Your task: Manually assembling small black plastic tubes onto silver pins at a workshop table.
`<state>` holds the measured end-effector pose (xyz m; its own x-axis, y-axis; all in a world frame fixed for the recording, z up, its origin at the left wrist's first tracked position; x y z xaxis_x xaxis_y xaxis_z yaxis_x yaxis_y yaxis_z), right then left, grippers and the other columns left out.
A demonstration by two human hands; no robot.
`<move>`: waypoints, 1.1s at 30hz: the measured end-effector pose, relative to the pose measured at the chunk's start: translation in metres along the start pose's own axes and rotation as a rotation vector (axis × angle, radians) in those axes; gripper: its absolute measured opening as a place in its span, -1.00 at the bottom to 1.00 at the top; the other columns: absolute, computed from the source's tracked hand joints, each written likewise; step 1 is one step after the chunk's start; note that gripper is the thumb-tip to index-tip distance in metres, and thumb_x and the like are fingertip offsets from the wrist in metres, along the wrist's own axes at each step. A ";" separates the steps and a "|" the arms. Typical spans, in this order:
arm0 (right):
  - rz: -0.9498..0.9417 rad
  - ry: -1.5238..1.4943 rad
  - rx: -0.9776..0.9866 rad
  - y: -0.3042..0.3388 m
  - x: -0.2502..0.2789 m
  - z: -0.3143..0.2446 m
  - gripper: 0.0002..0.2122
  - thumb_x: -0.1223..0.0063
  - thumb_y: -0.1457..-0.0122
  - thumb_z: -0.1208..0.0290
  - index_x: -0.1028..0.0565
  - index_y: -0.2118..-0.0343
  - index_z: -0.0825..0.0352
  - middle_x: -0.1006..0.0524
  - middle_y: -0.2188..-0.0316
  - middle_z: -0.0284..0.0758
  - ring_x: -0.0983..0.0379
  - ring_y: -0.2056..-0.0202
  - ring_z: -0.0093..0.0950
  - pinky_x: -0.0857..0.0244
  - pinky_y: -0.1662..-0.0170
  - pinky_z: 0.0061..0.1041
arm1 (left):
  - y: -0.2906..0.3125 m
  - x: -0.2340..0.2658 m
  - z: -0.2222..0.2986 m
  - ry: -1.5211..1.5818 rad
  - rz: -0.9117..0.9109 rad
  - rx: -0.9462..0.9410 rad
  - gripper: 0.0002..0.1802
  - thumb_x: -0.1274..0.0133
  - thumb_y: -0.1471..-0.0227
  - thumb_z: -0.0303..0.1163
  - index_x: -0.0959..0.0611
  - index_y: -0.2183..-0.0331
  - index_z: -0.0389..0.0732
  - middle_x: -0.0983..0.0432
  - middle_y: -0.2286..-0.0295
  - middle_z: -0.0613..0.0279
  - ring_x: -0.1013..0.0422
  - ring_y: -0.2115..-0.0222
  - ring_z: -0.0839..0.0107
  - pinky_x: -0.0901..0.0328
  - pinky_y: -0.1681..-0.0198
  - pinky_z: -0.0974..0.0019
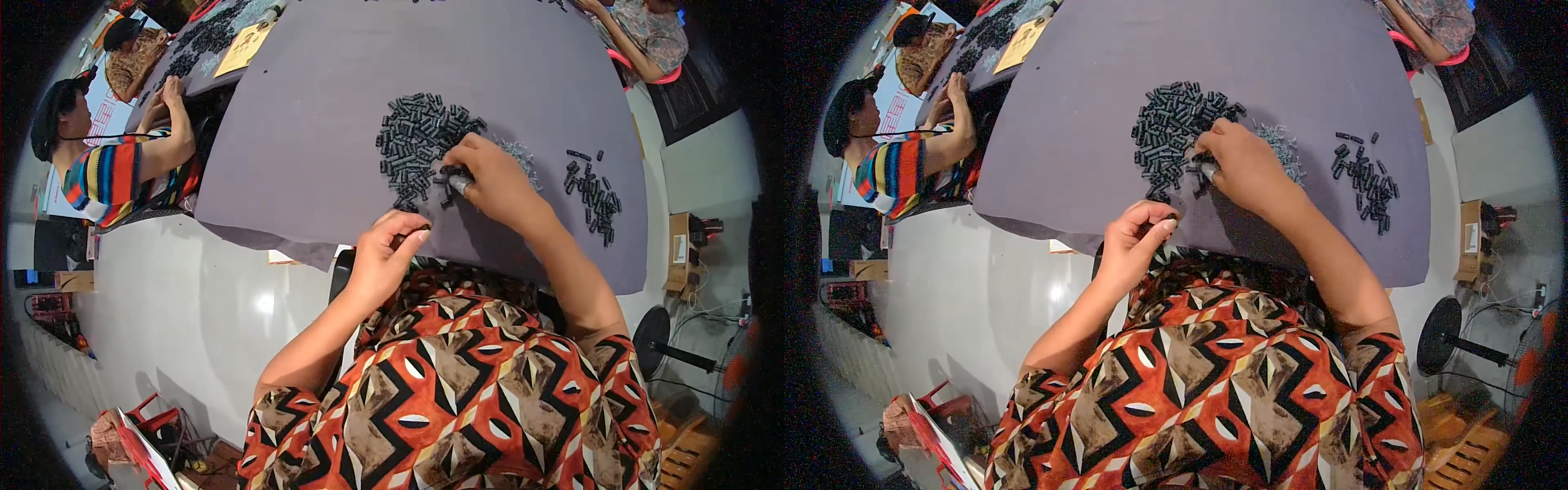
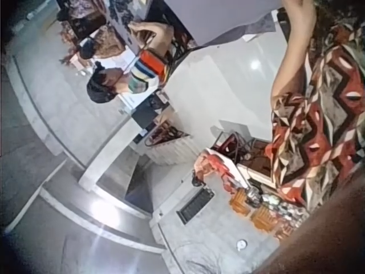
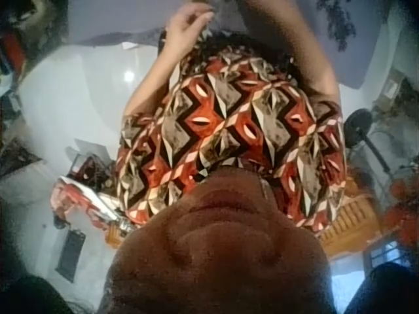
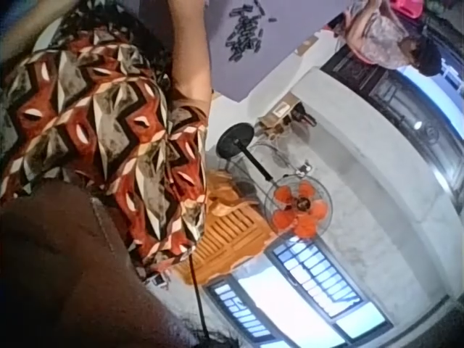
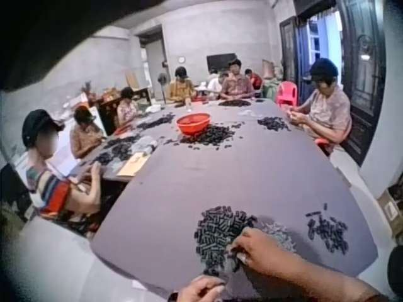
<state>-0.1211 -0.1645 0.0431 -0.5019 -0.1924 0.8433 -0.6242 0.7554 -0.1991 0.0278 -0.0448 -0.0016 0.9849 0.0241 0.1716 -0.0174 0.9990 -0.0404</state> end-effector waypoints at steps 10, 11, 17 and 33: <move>0.073 0.151 0.233 -0.021 -0.021 -0.019 -0.81 -0.06 0.16 0.67 -0.50 0.40 0.36 -0.44 0.37 -0.24 -0.42 0.26 -0.20 -0.35 0.24 -0.26 | 0.000 -0.002 0.003 -0.012 -0.011 0.017 -0.86 -0.08 -0.12 -0.50 -0.63 0.26 -0.33 -0.45 0.38 0.36 -0.37 0.37 0.62 -0.26 0.27 0.51; 0.058 0.147 0.230 -0.023 -0.022 -0.019 -0.81 -0.07 0.18 0.67 -0.51 0.42 0.36 -0.44 0.39 -0.23 -0.42 0.27 -0.19 -0.35 0.26 -0.24 | 0.000 -0.002 0.003 -0.013 -0.007 0.008 -0.87 -0.08 -0.11 -0.50 -0.63 0.27 -0.33 -0.45 0.39 0.36 -0.37 0.37 0.62 -0.26 0.26 0.51; -0.078 0.095 0.237 -0.040 -0.024 -0.015 -0.87 -0.05 0.16 0.59 -0.52 0.46 0.39 -0.47 0.43 -0.15 -0.45 0.33 -0.10 -0.33 0.27 -0.19 | -0.001 -0.003 0.004 -0.029 0.006 0.005 -0.87 -0.10 -0.10 -0.51 -0.62 0.28 -0.33 -0.45 0.41 0.37 -0.36 0.38 0.62 -0.26 0.26 0.51; -0.065 -0.297 0.063 -0.002 0.009 -0.016 -0.87 -0.09 0.06 0.65 -0.39 0.44 0.37 -0.46 0.50 -0.37 -0.42 0.44 -0.46 -0.30 0.36 -0.46 | -0.005 -0.002 -0.015 0.207 -0.035 0.201 -0.84 -0.08 -0.13 -0.46 -0.61 0.26 -0.34 -0.52 0.46 0.36 -0.39 0.46 0.62 -0.29 0.35 0.51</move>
Point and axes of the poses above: each hand's wrist, its own y-axis away from the middle knuckle, its own x-axis out of the back of the hand, z = x × y, the point moved 6 cm from there along -y, towards the middle knuckle
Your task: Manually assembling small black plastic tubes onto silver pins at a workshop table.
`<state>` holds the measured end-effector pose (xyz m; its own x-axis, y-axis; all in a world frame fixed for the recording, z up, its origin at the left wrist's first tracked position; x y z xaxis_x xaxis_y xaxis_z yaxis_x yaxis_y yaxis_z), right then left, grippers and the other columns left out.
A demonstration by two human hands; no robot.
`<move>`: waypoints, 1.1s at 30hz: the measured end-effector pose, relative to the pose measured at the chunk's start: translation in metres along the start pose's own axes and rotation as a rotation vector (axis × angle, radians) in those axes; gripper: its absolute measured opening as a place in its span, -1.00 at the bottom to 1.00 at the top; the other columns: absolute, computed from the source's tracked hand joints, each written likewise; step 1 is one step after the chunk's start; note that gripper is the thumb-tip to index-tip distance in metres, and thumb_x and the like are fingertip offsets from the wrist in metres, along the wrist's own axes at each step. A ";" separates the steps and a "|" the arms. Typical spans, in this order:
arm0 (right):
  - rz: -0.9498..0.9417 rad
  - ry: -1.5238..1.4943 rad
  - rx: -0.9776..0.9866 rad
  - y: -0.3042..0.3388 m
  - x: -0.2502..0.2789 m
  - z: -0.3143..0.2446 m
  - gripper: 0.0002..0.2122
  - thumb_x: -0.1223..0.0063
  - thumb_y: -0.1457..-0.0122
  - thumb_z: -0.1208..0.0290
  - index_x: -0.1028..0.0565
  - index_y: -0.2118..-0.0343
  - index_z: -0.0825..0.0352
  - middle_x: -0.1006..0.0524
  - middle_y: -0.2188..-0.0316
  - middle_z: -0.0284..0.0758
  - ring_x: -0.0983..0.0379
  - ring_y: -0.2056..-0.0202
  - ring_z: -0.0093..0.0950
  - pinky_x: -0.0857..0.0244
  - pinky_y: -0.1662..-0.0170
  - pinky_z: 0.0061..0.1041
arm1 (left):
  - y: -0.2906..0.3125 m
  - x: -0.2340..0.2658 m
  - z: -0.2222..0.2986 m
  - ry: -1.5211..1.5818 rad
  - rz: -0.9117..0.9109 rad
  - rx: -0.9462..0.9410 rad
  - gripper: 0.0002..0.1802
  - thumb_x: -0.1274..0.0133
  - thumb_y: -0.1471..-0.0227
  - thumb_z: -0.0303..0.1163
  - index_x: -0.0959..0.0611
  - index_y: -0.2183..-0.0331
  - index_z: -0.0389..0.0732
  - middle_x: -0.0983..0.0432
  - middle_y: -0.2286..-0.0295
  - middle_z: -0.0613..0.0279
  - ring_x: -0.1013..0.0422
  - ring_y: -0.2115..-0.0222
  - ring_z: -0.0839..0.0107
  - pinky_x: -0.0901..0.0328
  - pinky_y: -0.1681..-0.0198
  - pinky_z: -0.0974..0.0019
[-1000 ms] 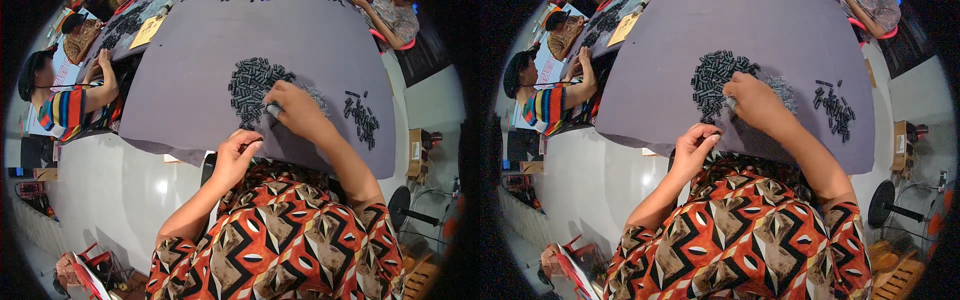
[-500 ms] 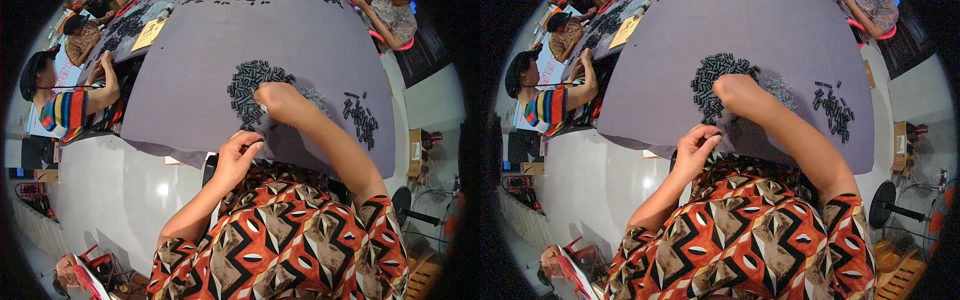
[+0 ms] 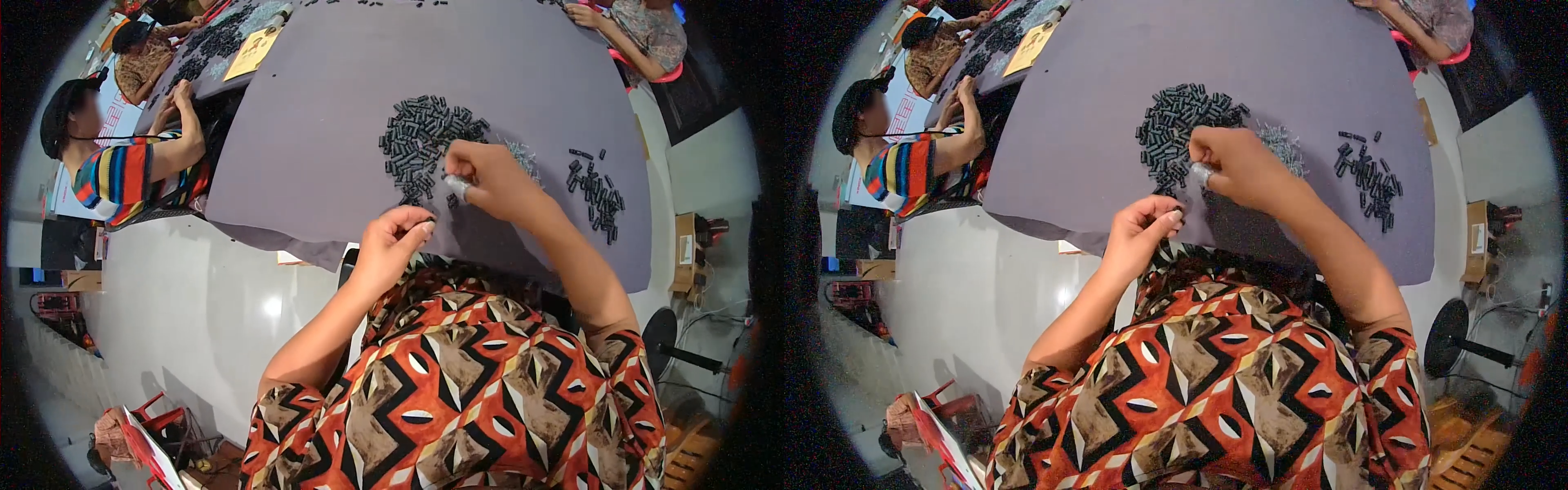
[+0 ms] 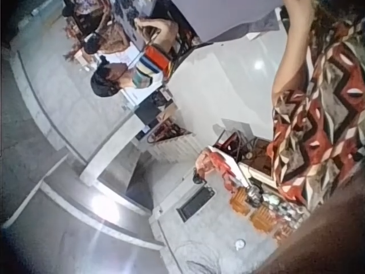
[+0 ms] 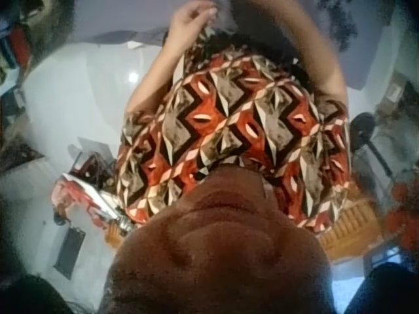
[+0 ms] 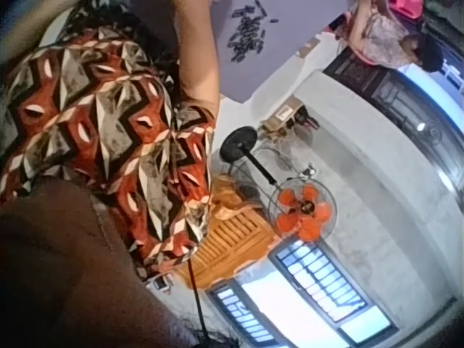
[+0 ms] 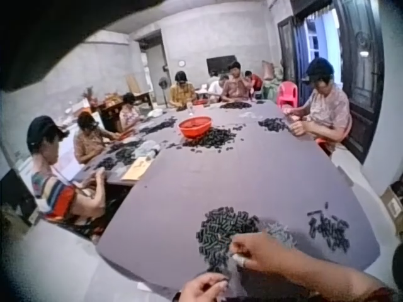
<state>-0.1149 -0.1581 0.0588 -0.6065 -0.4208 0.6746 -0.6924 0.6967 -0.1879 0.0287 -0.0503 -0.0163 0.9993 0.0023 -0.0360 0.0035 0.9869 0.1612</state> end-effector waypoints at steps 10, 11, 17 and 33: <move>0.014 -0.786 -0.131 0.056 -0.026 0.016 -0.93 -0.12 -0.06 0.64 -0.54 0.38 0.39 -0.52 0.49 -0.44 -0.41 0.42 -0.72 -0.31 0.35 -0.65 | -0.003 -0.027 0.014 0.063 -0.130 0.066 -0.84 -0.04 -0.18 -0.47 -0.61 0.22 -0.33 -0.61 0.41 0.21 -0.48 0.46 0.59 -0.39 0.35 0.51; 0.015 -0.787 -0.116 0.059 -0.026 0.017 -0.91 -0.11 -0.02 0.66 -0.54 0.38 0.39 -0.52 0.49 -0.43 -0.42 0.43 -0.68 -0.31 0.35 -0.63 | -0.002 -0.030 0.014 0.053 -0.138 0.073 -0.84 -0.04 -0.18 -0.47 -0.61 0.22 -0.33 -0.61 0.41 0.21 -0.48 0.46 0.59 -0.39 0.35 0.51; -0.028 -0.473 0.075 0.073 -0.009 0.013 -0.84 -0.09 0.03 0.70 -0.54 0.35 0.40 -0.50 0.38 -0.37 -0.45 0.37 -0.55 -0.32 0.31 -0.59 | -0.001 -0.039 0.001 0.280 -0.215 0.391 -0.82 -0.05 -0.16 -0.45 -0.59 0.22 -0.36 -0.60 0.44 0.17 -0.48 0.55 0.53 -0.40 0.46 0.50; 0.074 -0.220 0.016 0.084 0.007 0.005 -0.47 -0.22 0.10 0.47 -0.39 -0.03 0.31 -0.47 0.23 -0.26 -0.43 0.20 -0.37 -0.39 0.19 -0.45 | -0.001 -0.052 0.006 0.428 -0.068 0.280 -0.83 -0.06 -0.16 -0.43 -0.62 0.22 -0.31 -0.61 0.38 0.16 -0.53 0.42 0.47 -0.45 0.31 0.45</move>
Point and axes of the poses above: each hand's wrist, its own y-axis away from the middle knuckle, its own x-axis out of the back of the hand, z = x × y, the point moved 6 cm from there along -y, towards the middle knuckle
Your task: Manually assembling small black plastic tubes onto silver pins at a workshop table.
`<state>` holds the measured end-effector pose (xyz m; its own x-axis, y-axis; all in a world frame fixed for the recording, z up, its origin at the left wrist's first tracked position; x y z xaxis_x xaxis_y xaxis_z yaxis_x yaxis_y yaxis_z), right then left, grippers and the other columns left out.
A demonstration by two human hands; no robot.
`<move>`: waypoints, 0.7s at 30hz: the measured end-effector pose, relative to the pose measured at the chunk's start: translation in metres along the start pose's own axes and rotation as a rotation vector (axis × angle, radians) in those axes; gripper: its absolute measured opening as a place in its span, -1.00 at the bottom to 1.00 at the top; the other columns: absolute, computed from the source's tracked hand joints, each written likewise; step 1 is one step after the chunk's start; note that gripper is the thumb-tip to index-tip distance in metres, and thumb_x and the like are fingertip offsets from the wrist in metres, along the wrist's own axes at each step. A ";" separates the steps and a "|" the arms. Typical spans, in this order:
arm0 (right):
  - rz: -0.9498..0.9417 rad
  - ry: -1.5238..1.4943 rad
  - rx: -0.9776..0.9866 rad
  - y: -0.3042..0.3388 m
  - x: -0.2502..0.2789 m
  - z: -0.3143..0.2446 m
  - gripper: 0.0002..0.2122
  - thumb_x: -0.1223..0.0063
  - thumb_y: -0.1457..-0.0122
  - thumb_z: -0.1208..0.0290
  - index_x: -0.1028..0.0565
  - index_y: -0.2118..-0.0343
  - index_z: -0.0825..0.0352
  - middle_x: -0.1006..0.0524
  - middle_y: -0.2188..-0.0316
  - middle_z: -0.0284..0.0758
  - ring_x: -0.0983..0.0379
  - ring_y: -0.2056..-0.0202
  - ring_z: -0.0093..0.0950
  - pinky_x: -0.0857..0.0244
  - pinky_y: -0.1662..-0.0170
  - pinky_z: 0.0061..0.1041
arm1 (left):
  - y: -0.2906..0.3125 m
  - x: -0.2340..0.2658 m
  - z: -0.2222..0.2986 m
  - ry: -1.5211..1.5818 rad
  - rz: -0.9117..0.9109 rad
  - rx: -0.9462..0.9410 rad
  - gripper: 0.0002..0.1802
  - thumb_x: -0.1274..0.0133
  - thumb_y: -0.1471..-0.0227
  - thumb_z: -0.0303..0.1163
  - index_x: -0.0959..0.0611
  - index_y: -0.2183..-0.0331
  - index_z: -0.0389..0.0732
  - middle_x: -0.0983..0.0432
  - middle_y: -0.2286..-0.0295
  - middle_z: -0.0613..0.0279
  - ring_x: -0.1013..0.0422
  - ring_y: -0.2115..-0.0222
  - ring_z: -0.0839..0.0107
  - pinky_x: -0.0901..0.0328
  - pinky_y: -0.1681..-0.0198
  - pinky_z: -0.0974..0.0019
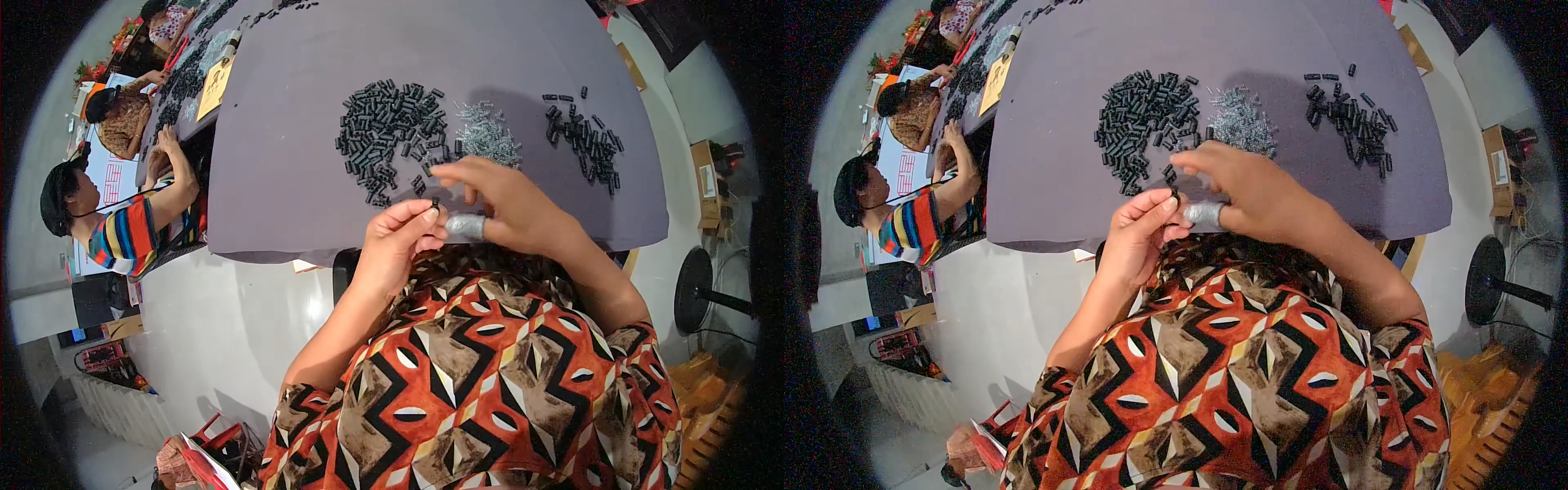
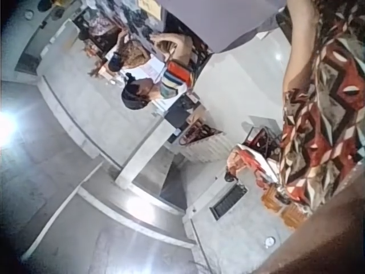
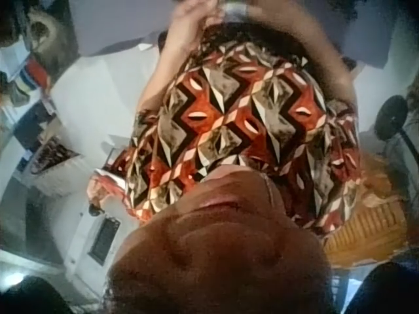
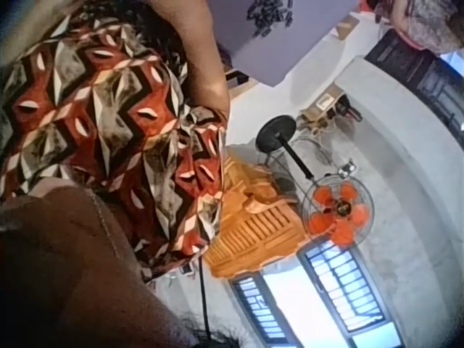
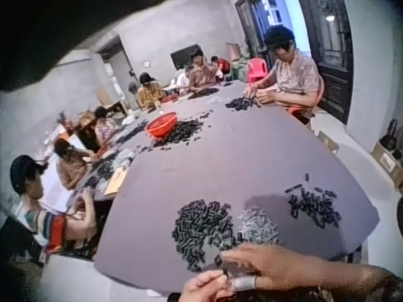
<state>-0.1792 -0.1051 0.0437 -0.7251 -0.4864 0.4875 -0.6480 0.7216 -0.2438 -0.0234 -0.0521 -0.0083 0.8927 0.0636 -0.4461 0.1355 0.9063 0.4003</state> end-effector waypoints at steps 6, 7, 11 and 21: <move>0.054 0.561 0.127 -0.004 -0.011 -0.023 -0.60 -0.27 0.25 0.37 -0.42 0.29 0.30 -0.39 0.38 -0.30 -0.42 0.26 -0.30 -0.38 0.30 -0.35 | 0.000 -0.007 0.003 -0.147 -0.030 -0.111 -0.87 -0.06 -0.13 -0.54 -0.66 0.27 -0.33 -0.61 0.34 0.26 -0.47 0.39 0.61 -0.37 0.30 0.54; 0.032 0.618 0.125 -0.005 -0.014 -0.021 -0.63 -0.28 0.25 0.35 -0.43 0.32 0.30 -0.40 0.39 -0.30 -0.43 0.27 -0.31 -0.38 0.32 -0.36 | 0.000 -0.008 0.002 -0.146 -0.031 -0.111 -0.87 -0.06 -0.13 -0.54 -0.66 0.27 -0.33 -0.61 0.34 0.26 -0.47 0.39 0.61 -0.37 0.30 0.54; -0.001 0.704 0.117 -0.004 -0.028 -0.009 -0.70 -0.29 0.25 0.30 -0.43 0.45 0.27 -0.43 0.43 -0.31 -0.45 0.32 -0.32 -0.36 0.35 -0.36 | -0.002 -0.003 0.001 -0.264 -0.025 -0.113 -0.88 -0.10 -0.10 -0.53 -0.67 0.29 -0.32 -0.60 0.37 0.33 -0.43 0.41 0.67 -0.33 0.31 0.56; -0.025 0.661 0.113 -0.002 -0.039 0.005 -0.70 -0.28 0.16 0.22 -0.47 0.45 0.29 -0.47 0.49 -0.29 -0.48 0.42 -0.31 -0.38 0.37 -0.34 | -0.016 0.003 -0.005 -0.372 -0.033 -0.021 -0.87 -0.11 -0.10 -0.50 -0.66 0.28 -0.31 -0.60 0.38 0.35 -0.46 0.44 0.65 -0.36 0.38 0.54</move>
Point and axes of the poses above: each hand's wrist, its own y-axis away from the middle knuckle, its own x-axis out of the back of the hand, z = x × y, the point moved 6 cm from there along -y, towards the middle knuckle
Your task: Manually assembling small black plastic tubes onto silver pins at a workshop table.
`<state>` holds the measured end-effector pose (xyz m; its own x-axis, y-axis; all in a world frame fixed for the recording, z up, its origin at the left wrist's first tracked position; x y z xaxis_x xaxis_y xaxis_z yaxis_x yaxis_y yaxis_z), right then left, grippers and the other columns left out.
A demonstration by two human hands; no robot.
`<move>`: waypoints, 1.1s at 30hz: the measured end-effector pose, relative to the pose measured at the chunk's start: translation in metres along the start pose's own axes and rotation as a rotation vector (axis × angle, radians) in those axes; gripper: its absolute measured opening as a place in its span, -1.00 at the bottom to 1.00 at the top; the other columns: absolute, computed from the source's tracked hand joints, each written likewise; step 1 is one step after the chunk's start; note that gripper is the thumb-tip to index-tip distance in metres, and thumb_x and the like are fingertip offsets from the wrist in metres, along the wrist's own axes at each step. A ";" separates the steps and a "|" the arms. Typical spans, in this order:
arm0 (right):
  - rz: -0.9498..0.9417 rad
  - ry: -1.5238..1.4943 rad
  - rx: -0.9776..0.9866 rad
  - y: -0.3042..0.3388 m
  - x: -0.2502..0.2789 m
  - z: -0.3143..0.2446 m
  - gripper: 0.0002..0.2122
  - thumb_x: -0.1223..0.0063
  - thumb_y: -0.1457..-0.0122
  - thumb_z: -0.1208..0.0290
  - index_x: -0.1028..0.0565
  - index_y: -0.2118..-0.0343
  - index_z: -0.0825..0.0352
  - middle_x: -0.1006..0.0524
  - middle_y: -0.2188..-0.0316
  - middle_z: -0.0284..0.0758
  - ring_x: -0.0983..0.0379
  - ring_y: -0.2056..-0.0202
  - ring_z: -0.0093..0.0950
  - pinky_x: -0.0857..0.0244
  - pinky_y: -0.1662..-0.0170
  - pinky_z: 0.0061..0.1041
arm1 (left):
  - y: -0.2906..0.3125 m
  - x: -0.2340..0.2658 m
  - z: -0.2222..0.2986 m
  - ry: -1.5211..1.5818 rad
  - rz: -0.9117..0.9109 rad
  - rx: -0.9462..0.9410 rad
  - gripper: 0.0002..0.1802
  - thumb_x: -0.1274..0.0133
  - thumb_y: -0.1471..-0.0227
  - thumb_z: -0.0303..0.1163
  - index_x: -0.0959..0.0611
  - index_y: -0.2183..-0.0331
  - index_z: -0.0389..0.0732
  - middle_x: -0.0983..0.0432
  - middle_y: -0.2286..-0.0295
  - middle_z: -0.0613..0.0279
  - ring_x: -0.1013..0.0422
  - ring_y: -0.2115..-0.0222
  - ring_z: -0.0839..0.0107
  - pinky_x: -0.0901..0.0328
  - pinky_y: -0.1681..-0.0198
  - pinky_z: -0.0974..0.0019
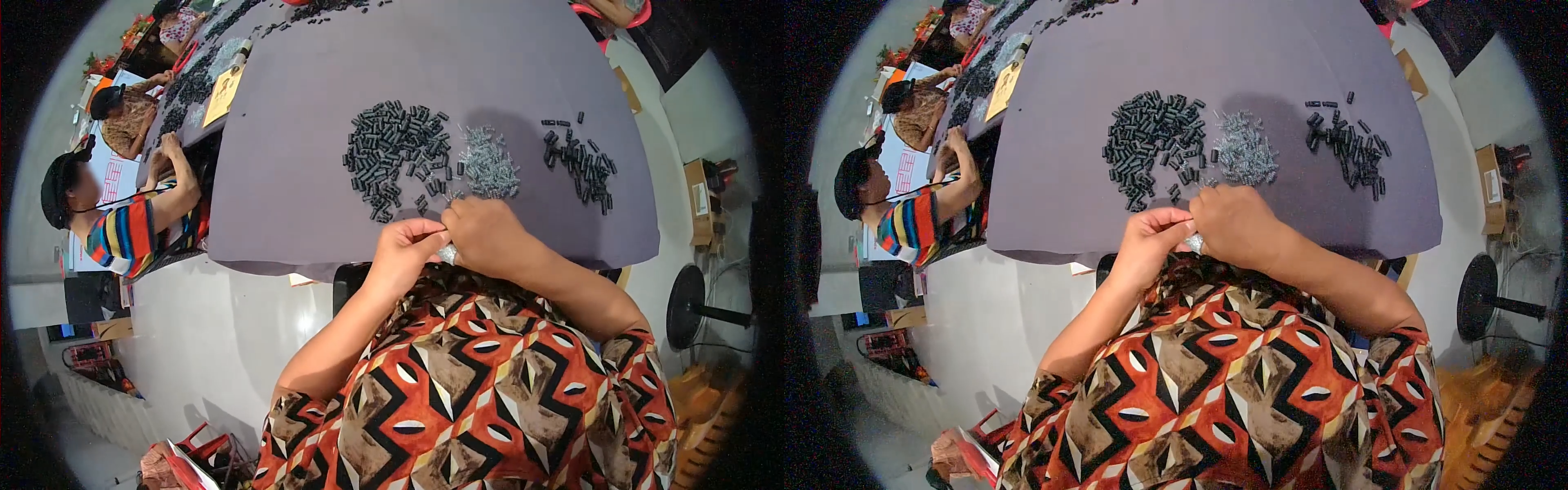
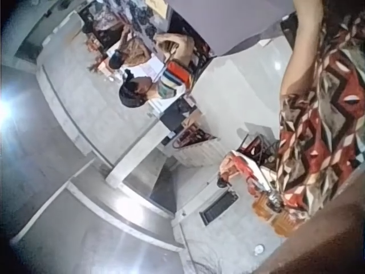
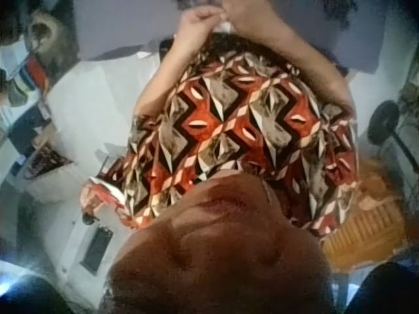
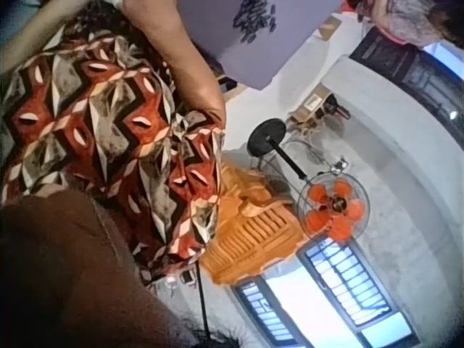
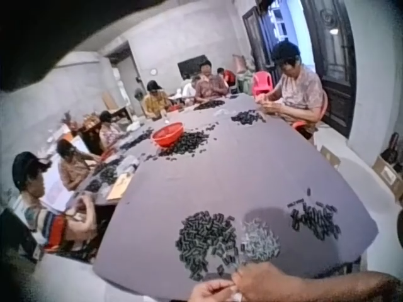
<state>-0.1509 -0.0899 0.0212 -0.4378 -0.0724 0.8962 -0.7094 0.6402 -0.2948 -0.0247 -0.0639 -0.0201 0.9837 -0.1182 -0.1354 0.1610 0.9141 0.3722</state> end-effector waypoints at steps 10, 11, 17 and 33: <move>-0.004 0.029 0.022 0.003 -0.017 0.008 -0.73 -0.25 0.12 0.24 -0.47 0.44 0.31 -0.51 0.48 -0.26 -0.51 0.42 -0.29 -0.39 0.36 -0.31 | -0.010 0.003 -0.007 -0.078 -0.001 -0.029 -0.85 -0.12 -0.09 -0.47 -0.67 0.28 -0.31 -0.60 0.40 0.35 -0.46 0.44 0.65 -0.36 0.38 0.54; -0.009 0.020 0.016 0.003 -0.017 0.008 -0.74 -0.25 0.10 0.25 -0.47 0.44 0.31 -0.50 0.48 -0.25 -0.51 0.42 -0.28 -0.39 0.35 -0.30 | -0.010 0.002 -0.008 -0.079 0.001 -0.035 -0.85 -0.12 -0.09 -0.47 -0.67 0.28 -0.31 -0.60 0.40 0.35 -0.46 0.44 0.65 -0.36 0.38 0.54; 0.077 -0.111 -0.171 0.014 0.007 0.025 -0.71 -0.25 0.04 0.20 -0.47 0.40 0.31 -0.49 0.44 -0.21 -0.49 0.37 -0.19 -0.37 0.34 -0.27 | 0.015 0.006 0.016 -0.286 0.179 -0.278 -0.82 -0.12 -0.11 -0.39 -0.66 0.32 -0.32 -0.57 0.40 0.31 -0.44 0.40 0.60 -0.34 0.36 0.44; 0.473 0.133 -0.514 0.048 0.098 0.111 -0.70 -0.17 -0.11 0.41 -0.46 0.10 0.31 -0.44 0.13 -0.20 -0.45 0.13 -0.14 -0.35 0.11 -0.29 | -0.039 0.078 0.085 -1.380 0.340 -0.818 -0.33 -0.22 0.03 -0.19 -0.40 -0.09 -0.20 -0.28 -0.09 -0.08 -0.19 -0.13 -0.13 -0.17 -0.16 -0.03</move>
<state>-0.2891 -0.1517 0.0579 -0.5398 0.3760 0.7531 -0.0947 0.8619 -0.4982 0.0530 -0.1413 0.0331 0.3578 0.2934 0.8865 0.2939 0.8657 -0.4051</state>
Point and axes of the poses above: each hand's wrist, its own y-axis away from the middle knuckle, its own x-axis out of the back of the hand, z = x × y, the point moved 6 cm from there along -y, towards the middle knuckle
